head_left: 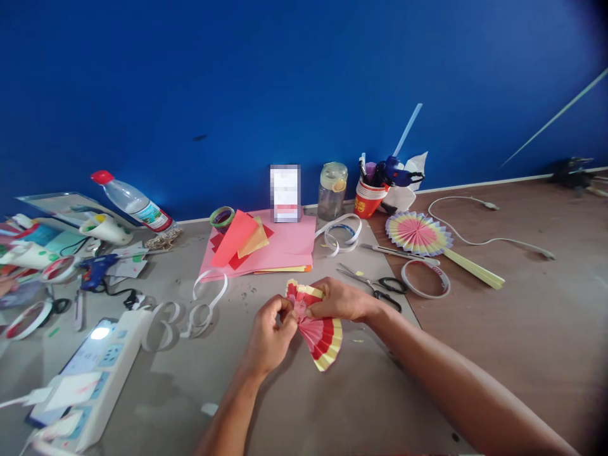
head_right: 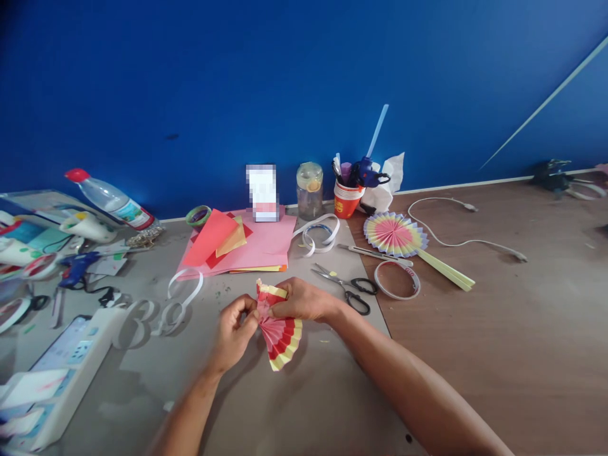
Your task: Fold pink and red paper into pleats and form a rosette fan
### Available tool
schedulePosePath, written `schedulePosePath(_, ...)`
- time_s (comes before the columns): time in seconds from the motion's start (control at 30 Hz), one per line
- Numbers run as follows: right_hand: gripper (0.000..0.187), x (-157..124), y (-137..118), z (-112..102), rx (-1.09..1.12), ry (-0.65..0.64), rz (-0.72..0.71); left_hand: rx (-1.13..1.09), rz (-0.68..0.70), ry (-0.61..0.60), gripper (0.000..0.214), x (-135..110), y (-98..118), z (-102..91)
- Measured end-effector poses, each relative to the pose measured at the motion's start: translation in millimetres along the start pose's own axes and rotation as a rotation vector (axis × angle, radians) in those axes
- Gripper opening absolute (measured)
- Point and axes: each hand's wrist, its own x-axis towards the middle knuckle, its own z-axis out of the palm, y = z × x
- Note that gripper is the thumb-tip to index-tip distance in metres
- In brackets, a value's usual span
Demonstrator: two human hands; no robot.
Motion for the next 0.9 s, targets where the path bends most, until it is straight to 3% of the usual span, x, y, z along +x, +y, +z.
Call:
schedulePosePath(0.2, 0.04, -0.9, -3.4, -7.2, 0.125, 0.112, -0.145, 0.159, 0.042, 0.213, 0.015, 1.2, 0.0, 1.6)
schedulePosePath(0.37, 0.041, -0.9, -4.2, -1.2, 0.34, 0.107, -0.125, 0.221, 0.06, 0.323, 0.013, 1.1, -3.3, 2.2)
schedulePosePath(0.5, 0.038, 0.1, -0.7, -7.0, 0.65, 0.15, -0.158, 0.103, -0.03, 0.377, 0.012, 3.5, -6.6, -0.8)
schedulePosePath(0.6, 0.032, 2.2, 4.8, -9.4, 0.78, 0.094, -0.168, -0.11, -0.126, 0.394, 0.015, 7.0, -11.3, -3.4)
schedulePosePath(0.73, 0.034, 2.4, 2.3, 6.8, 0.718, 0.033, -0.189, -0.149, -0.141, 0.409, 0.017, 8.6, -13.1, -3.3)
schedulePosePath(0.9, 0.038, 1.8, -9.4, 27.3, 0.532, 0.023, -0.26, 0.121, 0.001, 0.42, 0.015, 4.9, -8.8, 1.1)
